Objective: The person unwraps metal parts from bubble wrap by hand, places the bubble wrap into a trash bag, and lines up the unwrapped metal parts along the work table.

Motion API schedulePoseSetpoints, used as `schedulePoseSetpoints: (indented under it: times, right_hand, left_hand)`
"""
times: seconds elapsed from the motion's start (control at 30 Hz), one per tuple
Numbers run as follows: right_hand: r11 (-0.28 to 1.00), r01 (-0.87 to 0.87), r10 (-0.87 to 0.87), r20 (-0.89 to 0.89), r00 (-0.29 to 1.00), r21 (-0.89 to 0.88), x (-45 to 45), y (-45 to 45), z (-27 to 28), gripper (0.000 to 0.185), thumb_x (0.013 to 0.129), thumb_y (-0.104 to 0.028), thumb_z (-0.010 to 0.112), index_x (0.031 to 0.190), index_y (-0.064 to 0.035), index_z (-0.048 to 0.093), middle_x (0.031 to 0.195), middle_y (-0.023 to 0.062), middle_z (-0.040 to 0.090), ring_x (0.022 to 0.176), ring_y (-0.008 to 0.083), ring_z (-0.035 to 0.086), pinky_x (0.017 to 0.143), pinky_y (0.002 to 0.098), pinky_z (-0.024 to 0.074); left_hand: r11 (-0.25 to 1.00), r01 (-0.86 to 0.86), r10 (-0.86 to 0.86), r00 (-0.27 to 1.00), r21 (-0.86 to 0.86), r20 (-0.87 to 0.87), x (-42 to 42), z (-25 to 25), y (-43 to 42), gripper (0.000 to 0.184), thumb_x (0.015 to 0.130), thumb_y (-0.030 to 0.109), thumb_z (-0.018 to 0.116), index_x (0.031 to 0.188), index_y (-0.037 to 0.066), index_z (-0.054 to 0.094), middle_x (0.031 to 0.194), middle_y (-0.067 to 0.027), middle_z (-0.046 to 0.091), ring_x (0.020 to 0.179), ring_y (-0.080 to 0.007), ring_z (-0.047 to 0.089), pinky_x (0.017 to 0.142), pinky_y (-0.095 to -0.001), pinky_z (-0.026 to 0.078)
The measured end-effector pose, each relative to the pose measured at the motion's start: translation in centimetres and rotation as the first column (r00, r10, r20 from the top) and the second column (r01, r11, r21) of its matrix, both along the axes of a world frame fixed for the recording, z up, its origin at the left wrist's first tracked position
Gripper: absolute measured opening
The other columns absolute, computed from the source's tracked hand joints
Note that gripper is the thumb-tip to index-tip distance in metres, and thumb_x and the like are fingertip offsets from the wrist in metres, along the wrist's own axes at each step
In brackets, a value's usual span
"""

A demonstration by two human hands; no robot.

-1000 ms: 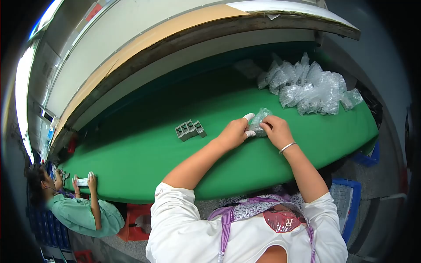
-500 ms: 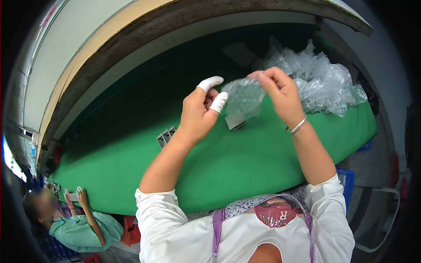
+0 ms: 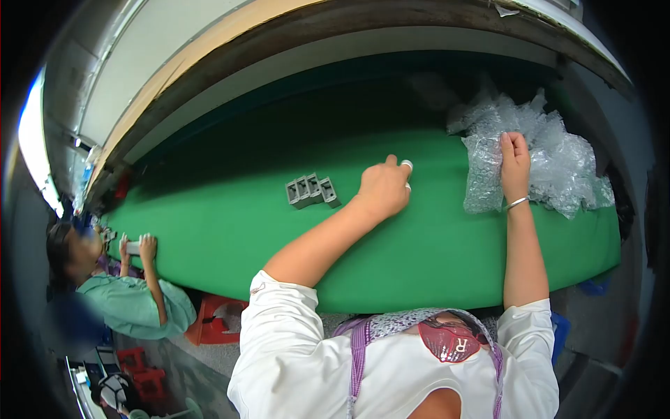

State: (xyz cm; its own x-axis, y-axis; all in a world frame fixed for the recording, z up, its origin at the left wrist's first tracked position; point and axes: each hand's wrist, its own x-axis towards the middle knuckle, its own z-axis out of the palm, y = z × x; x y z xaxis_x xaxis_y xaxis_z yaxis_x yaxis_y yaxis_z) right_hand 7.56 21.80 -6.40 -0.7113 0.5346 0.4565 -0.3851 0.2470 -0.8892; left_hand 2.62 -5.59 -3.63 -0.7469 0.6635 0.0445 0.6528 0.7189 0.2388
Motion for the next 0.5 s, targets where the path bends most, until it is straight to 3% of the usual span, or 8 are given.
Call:
schedulePoseSetpoints:
  times: [0.1, 0.17, 0.23, 0.27, 0.3, 0.37, 0.43, 0.5]
  right_hand:
    - [0.997, 0.008, -0.012, 0.042, 0.999, 0.076, -0.3, 0.3, 0.8, 0.017, 0.096, -0.019, 0.055, 0.086, -0.0060, 0.053, 0.065, -0.0081, 0.042, 0.056, 0.0016, 0.034, 0.048, 0.0204, 0.0278]
    - [0.989, 0.021, -0.040, 0.132, 0.991, 0.146, -1.1, 0.0, 1.6, 0.017, 0.090, -0.021, 0.062, 0.091, -0.0053, 0.054, 0.062, -0.0023, 0.046, 0.054, 0.0050, 0.039, 0.048, 0.0240, 0.0313]
    - [0.898, 0.105, -0.234, 0.263, 0.936, 0.427, -0.1, -0.8, 4.2, 0.023, 0.085, -0.023, 0.066, 0.097, -0.0054, 0.055, 0.062, 0.0056, 0.051, 0.054, 0.0169, 0.049, 0.052, 0.0320, 0.0390]
    - [0.818, 0.130, -0.339, 0.285, 0.897, 0.561, -0.1, -0.7, 4.6, 0.031, 0.082, -0.023, 0.068, 0.107, -0.0080, 0.057, 0.071, 0.0142, 0.060, 0.066, 0.0308, 0.060, 0.062, 0.0402, 0.0471]
    - [0.773, 0.137, -0.352, 0.239, 0.905, 0.619, -0.8, -0.3, 3.5, 0.032, 0.081, -0.022, 0.068, 0.110, -0.0101, 0.058, 0.074, 0.0143, 0.062, 0.068, 0.0314, 0.061, 0.063, 0.0403, 0.0481]
    - [0.693, 0.050, -0.334, 0.259, 0.906, 0.719, -2.4, -0.8, 2.7, 0.040, 0.080, -0.016, 0.066, 0.119, -0.0136, 0.057, 0.090, 0.0195, 0.066, 0.083, 0.0376, 0.063, 0.073, 0.0453, 0.0505]
    - [0.626, -0.087, -0.318, 0.356, 0.879, 0.775, -4.1, -3.7, 2.0, 0.046, 0.079, -0.013, 0.065, 0.124, -0.0146, 0.053, 0.091, 0.0210, 0.066, 0.083, 0.0381, 0.063, 0.074, 0.0466, 0.0502]
    - [0.455, -0.167, -0.367, 0.355, 0.860, 0.875, -7.9, -4.7, 0.4, 0.047, 0.085, -0.011, 0.052, 0.132, -0.0129, 0.048, 0.087, 0.0185, 0.067, 0.082, 0.0360, 0.065, 0.072, 0.0453, 0.0515]
  left_hand:
    - [0.991, -0.132, 0.133, 0.928, 0.027, -0.349, -2.3, -1.4, -2.5, 0.022, 0.068, 0.014, 0.057, 0.086, 0.002, 0.062, 0.099, -0.0162, 0.055, 0.102, -0.0323, 0.050, 0.088, -0.0494, 0.039]
    - [0.965, -0.254, 0.214, 0.909, -0.069, -0.359, -4.3, -1.9, -6.1, 0.032, 0.071, 0.019, 0.058, 0.096, 0.000, 0.063, 0.119, -0.0188, 0.051, 0.119, -0.0336, 0.043, 0.100, -0.0596, 0.030]
    - [0.944, -0.313, 0.271, 0.915, -0.101, -0.301, -6.0, -1.8, -9.4, 0.032, 0.073, 0.016, 0.056, 0.101, 0.001, 0.063, 0.123, -0.0191, 0.050, 0.123, -0.0348, 0.041, 0.101, -0.0620, 0.029]
    - [0.937, -0.348, 0.338, 0.923, -0.027, -0.185, -6.9, -1.9, -10.9, 0.031, 0.073, 0.014, 0.055, 0.100, 0.002, 0.063, 0.123, -0.0180, 0.050, 0.124, -0.0333, 0.041, 0.102, -0.0597, 0.029]
    - [0.929, -0.369, 0.369, 0.929, 0.038, 0.009, -7.4, -1.1, -11.9, 0.036, 0.073, 0.014, 0.054, 0.105, 0.002, 0.063, 0.126, -0.0168, 0.050, 0.125, -0.0323, 0.040, 0.103, -0.0555, 0.029]
    - [0.904, -0.401, 0.394, 0.916, 0.149, 0.076, -9.0, -1.3, -13.2, 0.042, 0.073, 0.015, 0.053, 0.113, 0.002, 0.061, 0.128, -0.0177, 0.049, 0.127, -0.0328, 0.039, 0.103, -0.0523, 0.030]
    - [0.908, -0.309, 0.327, 0.945, 0.283, -0.015, -8.0, -0.2, -11.7, 0.046, 0.073, 0.014, 0.055, 0.118, 0.002, 0.058, 0.125, -0.0203, 0.053, 0.123, -0.0361, 0.044, 0.103, -0.0476, 0.035]
    - [0.922, -0.123, 0.187, 0.972, 0.367, -0.142, -8.2, 0.9, -7.0, 0.045, 0.074, 0.016, 0.059, 0.117, 0.002, 0.058, 0.121, -0.0217, 0.056, 0.117, -0.0379, 0.049, 0.101, -0.0440, 0.040]
